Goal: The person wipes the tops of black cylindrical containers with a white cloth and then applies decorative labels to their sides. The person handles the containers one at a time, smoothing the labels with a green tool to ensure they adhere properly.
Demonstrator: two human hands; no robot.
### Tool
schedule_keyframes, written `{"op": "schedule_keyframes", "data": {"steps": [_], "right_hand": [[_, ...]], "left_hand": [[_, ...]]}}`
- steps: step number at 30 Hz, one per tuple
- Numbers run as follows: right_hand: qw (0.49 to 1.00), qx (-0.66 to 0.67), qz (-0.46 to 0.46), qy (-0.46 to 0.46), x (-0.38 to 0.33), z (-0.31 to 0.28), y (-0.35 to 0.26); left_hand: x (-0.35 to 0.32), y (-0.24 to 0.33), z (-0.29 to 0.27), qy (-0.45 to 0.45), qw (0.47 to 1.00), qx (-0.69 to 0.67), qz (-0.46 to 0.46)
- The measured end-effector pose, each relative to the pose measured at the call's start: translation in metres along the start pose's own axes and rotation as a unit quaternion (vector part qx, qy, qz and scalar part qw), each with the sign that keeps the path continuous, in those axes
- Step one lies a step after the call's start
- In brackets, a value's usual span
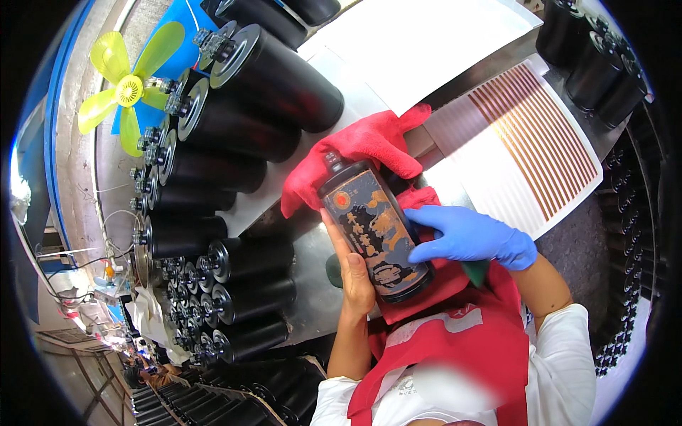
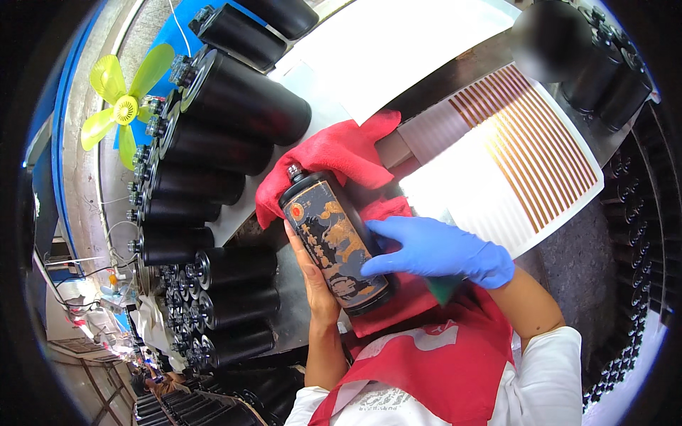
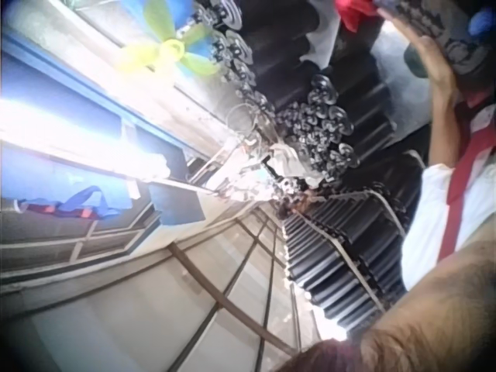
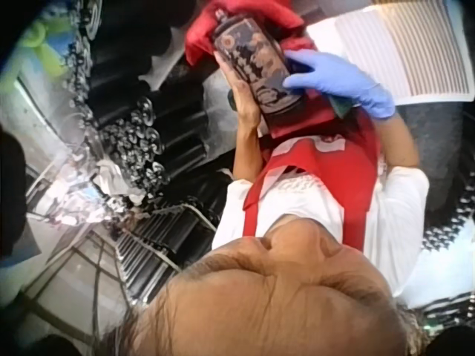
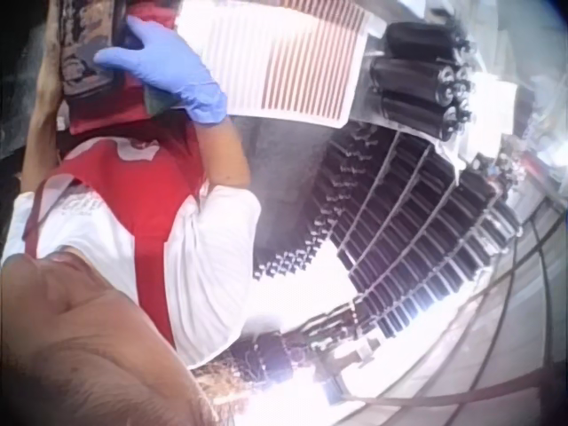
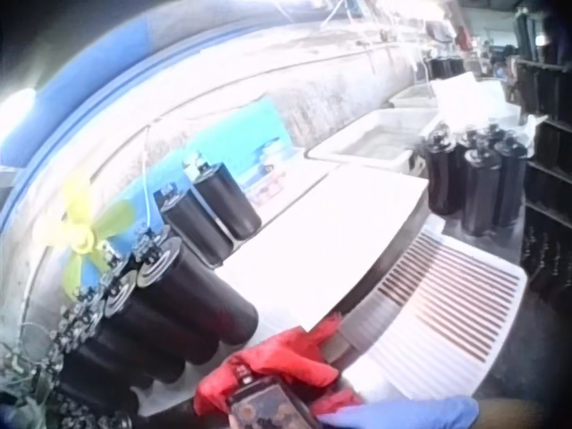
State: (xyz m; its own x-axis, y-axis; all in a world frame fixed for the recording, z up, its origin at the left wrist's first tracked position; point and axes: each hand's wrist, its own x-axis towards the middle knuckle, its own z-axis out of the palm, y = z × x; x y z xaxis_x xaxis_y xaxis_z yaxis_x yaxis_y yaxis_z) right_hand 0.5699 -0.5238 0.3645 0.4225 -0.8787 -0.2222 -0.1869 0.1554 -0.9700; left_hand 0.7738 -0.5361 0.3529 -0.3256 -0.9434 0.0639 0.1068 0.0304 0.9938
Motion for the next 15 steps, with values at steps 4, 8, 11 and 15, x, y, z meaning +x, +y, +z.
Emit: {"op": "schedule_keyframes", "data": {"steps": [4,8,11,15], "right_hand": [[1.000,-0.013,-0.010,0.022,0.006,0.003,-0.001],[0.999,-0.024,0.003,0.024,0.011,0.003,0.003],[1.000,0.004,-0.017,0.000,0.002,-0.001,0.001],[1.000,0.012,-0.010,-0.004,-0.006,0.001,0.004]], "left_hand": [[-0.001,-0.002,-0.002,-0.003,1.000,-0.005,-0.020],[-0.003,-0.008,-0.010,0.005,0.999,0.027,-0.017],[-0.002,-0.006,-0.008,0.002,1.000,-0.007,-0.017],[0.000,-0.005,-0.003,0.010,0.999,-0.036,-0.022]]}}
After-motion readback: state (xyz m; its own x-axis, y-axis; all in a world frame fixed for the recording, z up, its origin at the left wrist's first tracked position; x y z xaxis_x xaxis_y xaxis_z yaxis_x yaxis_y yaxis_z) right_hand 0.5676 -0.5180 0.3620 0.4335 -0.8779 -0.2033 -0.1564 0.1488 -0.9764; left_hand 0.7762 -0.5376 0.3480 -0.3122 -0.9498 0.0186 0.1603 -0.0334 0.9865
